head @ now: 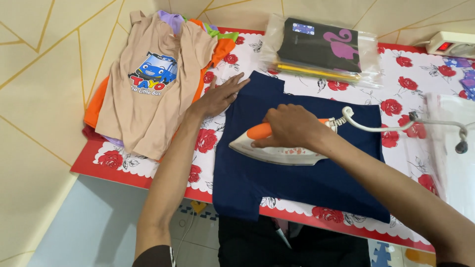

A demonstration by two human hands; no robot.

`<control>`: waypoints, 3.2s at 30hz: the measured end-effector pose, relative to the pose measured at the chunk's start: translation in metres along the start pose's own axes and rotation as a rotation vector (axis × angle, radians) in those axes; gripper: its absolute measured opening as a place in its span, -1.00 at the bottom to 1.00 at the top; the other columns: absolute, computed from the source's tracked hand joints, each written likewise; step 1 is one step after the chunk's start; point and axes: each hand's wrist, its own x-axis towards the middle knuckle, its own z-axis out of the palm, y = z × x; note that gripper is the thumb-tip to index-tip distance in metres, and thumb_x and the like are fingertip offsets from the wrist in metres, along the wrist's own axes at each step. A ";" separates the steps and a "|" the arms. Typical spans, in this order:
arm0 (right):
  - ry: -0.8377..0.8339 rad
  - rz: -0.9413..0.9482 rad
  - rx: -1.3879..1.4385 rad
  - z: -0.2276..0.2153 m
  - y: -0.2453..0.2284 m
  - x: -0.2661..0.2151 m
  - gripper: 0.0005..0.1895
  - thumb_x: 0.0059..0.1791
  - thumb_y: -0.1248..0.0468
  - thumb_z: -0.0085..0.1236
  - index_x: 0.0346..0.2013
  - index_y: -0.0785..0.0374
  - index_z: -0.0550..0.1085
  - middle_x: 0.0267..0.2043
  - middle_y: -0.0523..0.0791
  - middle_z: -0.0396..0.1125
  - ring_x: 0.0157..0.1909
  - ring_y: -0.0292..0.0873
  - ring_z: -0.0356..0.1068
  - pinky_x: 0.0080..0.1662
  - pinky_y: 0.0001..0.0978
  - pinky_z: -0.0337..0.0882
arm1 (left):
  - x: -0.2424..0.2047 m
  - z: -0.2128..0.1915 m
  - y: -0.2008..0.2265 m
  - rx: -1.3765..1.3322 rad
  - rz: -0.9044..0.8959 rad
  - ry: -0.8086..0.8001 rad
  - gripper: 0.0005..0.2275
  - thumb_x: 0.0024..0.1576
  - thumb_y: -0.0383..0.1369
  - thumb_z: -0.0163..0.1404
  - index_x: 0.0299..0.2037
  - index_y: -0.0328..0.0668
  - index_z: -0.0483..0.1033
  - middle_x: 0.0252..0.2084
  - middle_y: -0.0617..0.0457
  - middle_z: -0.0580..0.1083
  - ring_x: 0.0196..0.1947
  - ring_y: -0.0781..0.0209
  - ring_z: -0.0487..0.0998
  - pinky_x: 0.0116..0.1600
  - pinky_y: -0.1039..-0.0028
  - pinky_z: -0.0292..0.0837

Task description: The person unfolds a dark blue shirt, spreads it out on an ironing surface, and uses a steam iron to remove wrinkles.

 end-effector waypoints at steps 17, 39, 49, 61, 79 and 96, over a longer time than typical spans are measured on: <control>-0.180 -0.191 -0.035 -0.016 -0.001 -0.073 -0.43 -0.09 -0.30 0.22 -0.12 0.07 0.64 -0.38 -0.03 0.55 -0.32 0.02 0.59 -0.13 -0.21 0.58 | 0.001 -0.002 0.003 0.013 -0.005 -0.021 -0.51 0.37 -0.31 -0.39 0.52 0.40 -0.06 0.59 0.14 -0.15 0.57 0.05 -0.19 0.47 -0.16 -0.72; 0.685 0.408 0.502 -0.060 0.303 -0.129 -0.69 0.40 0.12 -0.04 0.02 0.37 0.33 -0.33 -0.02 0.10 -0.34 -0.08 0.06 -0.30 -0.19 0.05 | 0.009 0.002 -0.004 0.075 0.025 -0.056 -0.53 0.35 -0.22 -0.48 0.50 0.32 -0.13 0.59 0.07 -0.18 0.58 0.10 -0.23 0.45 -0.11 -0.73; 0.986 0.339 0.806 0.012 0.400 -0.092 -0.52 0.43 -0.02 -0.40 0.21 0.38 0.25 0.01 0.00 0.22 -0.18 -0.07 0.14 -0.25 -0.24 0.21 | 0.007 -0.001 0.002 0.061 0.012 -0.062 -0.54 0.36 -0.21 -0.47 0.50 0.30 -0.12 0.60 0.12 -0.19 0.58 0.13 -0.25 0.46 -0.07 -0.74; 1.009 0.226 0.834 0.044 0.422 -0.073 -0.37 0.38 -0.17 -0.40 0.29 0.37 0.27 -0.04 -0.01 0.21 -0.13 -0.11 0.14 -0.19 -0.26 0.19 | 0.008 -0.002 0.007 0.043 0.001 -0.068 -0.53 0.35 -0.16 -0.49 0.50 0.26 -0.10 0.60 0.12 -0.19 0.58 0.15 -0.25 0.46 -0.07 -0.75; 1.197 0.484 0.323 0.027 0.390 -0.102 -0.65 0.40 0.40 0.26 0.20 0.48 0.21 0.00 0.26 0.23 -0.02 0.26 0.35 -0.20 0.07 0.44 | 0.006 0.001 0.009 -0.008 -0.025 -0.010 -0.54 0.35 -0.19 -0.45 0.49 0.23 -0.05 0.58 0.14 -0.10 0.57 0.19 -0.18 0.47 0.00 -0.75; 0.044 0.468 0.049 0.035 0.215 -0.082 -0.50 0.00 0.00 0.19 0.20 0.07 0.47 0.20 0.03 0.42 0.17 0.07 0.49 0.09 -0.02 0.53 | 0.031 -0.002 -0.023 0.142 -0.030 0.087 -0.61 0.35 -0.26 -0.24 0.39 0.04 0.29 0.35 -0.15 0.34 0.37 -0.11 0.30 0.46 -0.15 -0.06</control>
